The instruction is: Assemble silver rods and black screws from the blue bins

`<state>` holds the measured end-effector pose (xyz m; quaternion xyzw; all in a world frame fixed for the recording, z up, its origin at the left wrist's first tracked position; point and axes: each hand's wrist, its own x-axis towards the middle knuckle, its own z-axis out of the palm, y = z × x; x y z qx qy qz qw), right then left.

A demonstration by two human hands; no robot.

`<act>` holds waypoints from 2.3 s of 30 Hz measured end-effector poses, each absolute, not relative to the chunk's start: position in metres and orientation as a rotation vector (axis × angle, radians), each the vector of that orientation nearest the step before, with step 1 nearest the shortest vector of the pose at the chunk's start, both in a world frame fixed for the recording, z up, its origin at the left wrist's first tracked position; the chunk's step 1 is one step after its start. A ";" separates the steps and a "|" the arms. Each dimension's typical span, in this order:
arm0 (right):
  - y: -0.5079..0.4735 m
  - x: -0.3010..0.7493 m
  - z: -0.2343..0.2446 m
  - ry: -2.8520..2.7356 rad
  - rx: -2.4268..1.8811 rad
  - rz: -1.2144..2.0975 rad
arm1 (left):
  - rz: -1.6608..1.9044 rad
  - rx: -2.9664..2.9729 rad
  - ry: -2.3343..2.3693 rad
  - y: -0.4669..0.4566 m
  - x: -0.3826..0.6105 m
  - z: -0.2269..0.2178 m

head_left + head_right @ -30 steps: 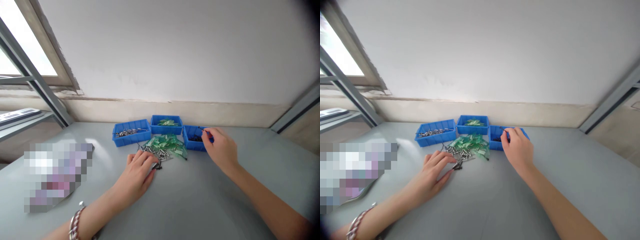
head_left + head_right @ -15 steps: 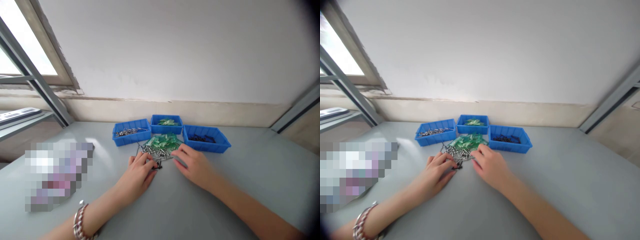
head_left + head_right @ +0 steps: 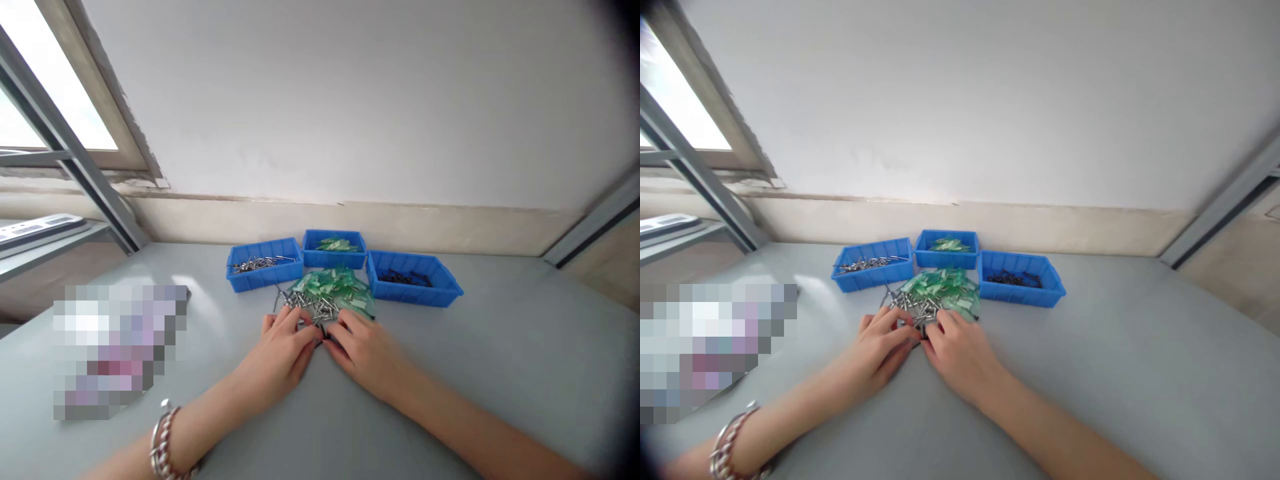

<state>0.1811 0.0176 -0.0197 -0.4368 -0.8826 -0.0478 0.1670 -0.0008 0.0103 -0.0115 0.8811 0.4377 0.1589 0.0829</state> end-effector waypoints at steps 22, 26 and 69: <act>0.019 0.190 -0.020 -2.255 -1.023 0.343 | 0.544 2.609 1.378 0.011 -0.003 -0.009; 0.017 0.188 -0.018 -2.207 -0.936 0.484 | 0.516 2.630 1.344 0.011 -0.002 -0.008; 0.015 0.192 -0.019 -2.340 -0.797 0.093 | 0.511 2.669 1.235 0.009 -0.004 -0.003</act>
